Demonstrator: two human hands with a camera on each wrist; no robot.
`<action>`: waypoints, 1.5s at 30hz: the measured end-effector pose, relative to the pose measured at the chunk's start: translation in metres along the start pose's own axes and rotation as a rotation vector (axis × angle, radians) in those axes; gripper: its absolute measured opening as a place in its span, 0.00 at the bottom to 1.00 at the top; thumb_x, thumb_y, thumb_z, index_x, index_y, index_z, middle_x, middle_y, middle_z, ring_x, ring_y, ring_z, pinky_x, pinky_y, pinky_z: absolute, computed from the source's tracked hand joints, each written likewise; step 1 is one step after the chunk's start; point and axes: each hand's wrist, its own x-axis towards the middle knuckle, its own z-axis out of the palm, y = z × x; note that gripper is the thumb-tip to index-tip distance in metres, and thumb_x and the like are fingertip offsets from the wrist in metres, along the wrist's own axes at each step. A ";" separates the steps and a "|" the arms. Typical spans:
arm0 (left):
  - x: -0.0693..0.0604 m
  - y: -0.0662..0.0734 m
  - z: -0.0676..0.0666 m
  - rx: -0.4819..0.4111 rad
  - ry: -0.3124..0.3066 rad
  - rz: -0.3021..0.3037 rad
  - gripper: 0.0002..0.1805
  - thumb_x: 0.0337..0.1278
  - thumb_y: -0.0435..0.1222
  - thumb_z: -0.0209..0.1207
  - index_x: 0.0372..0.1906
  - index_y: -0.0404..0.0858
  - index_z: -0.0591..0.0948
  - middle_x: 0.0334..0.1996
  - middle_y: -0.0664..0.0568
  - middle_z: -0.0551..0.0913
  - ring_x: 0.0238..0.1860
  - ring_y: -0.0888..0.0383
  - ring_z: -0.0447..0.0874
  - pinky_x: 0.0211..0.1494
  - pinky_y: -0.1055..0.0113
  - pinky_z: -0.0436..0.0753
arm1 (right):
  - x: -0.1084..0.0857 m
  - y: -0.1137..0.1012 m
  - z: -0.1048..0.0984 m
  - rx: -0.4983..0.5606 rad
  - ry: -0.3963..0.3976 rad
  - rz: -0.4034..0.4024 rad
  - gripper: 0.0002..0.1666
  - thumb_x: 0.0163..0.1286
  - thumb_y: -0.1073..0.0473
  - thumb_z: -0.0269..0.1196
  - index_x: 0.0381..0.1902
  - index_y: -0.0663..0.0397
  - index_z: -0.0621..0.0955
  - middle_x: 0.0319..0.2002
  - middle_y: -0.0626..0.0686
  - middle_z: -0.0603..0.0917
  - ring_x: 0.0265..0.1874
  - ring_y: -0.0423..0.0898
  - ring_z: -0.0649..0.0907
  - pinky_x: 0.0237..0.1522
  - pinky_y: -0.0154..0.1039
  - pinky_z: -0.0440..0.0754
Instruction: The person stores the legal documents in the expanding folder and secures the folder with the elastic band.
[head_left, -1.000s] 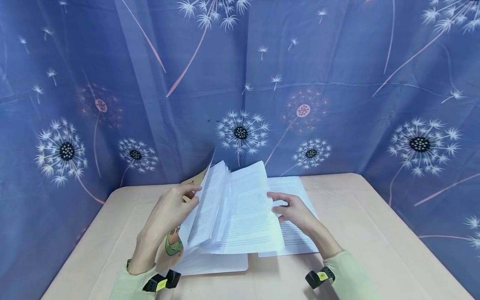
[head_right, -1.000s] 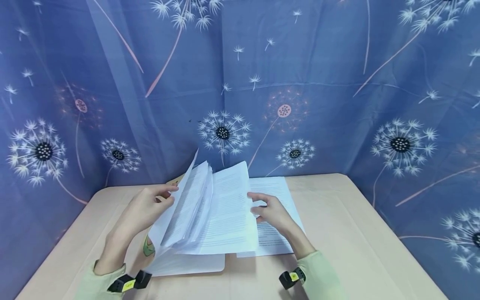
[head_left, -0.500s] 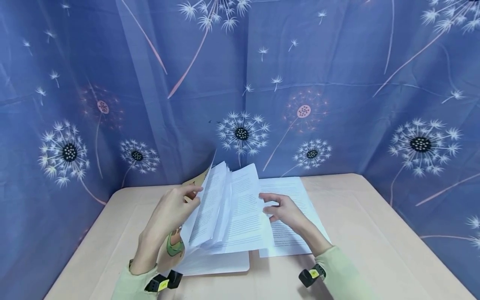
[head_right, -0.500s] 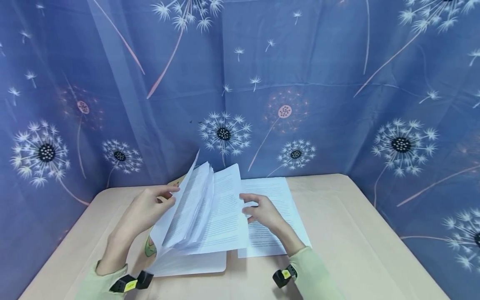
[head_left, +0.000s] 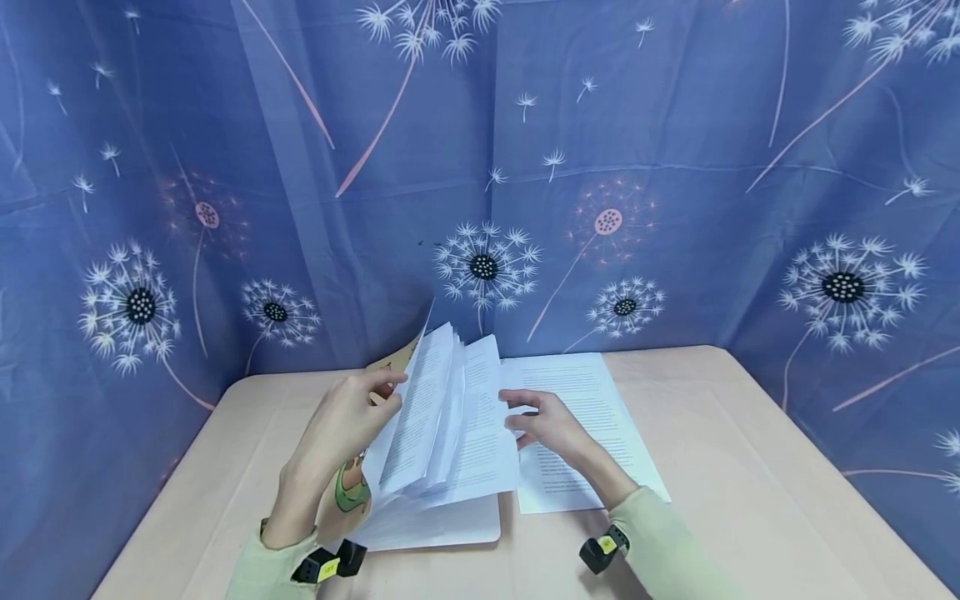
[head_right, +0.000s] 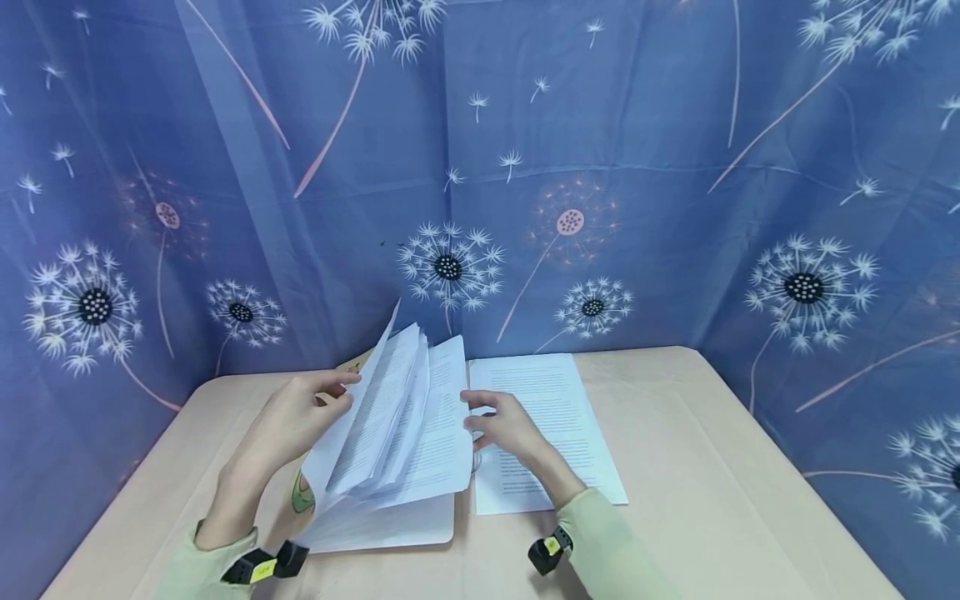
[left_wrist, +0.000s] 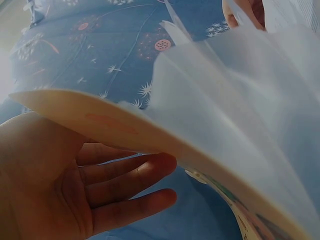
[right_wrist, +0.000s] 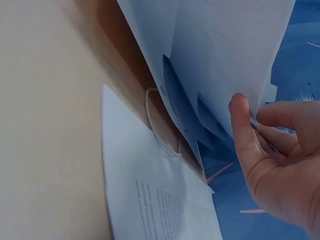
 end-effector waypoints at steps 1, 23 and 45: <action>0.000 0.000 0.000 0.001 0.000 -0.001 0.20 0.63 0.36 0.53 0.59 0.45 0.83 0.43 0.49 0.86 0.20 0.61 0.74 0.20 0.67 0.68 | 0.001 0.000 0.002 0.002 0.002 0.002 0.31 0.68 0.66 0.60 0.68 0.66 0.72 0.65 0.67 0.73 0.40 0.44 0.85 0.37 0.47 0.87; -0.001 0.000 -0.001 0.021 0.016 0.000 0.20 0.63 0.37 0.53 0.59 0.45 0.83 0.41 0.51 0.86 0.26 0.60 0.76 0.26 0.66 0.72 | 0.015 -0.004 0.037 -0.126 0.045 0.009 0.28 0.62 0.66 0.65 0.62 0.59 0.80 0.51 0.59 0.85 0.33 0.40 0.80 0.35 0.44 0.84; 0.000 0.001 0.000 0.021 0.021 0.002 0.20 0.62 0.36 0.53 0.57 0.45 0.84 0.41 0.50 0.87 0.16 0.60 0.69 0.18 0.67 0.67 | 0.026 -0.001 0.057 -0.193 0.053 -0.014 0.27 0.60 0.66 0.67 0.60 0.60 0.81 0.49 0.59 0.86 0.37 0.43 0.81 0.37 0.34 0.77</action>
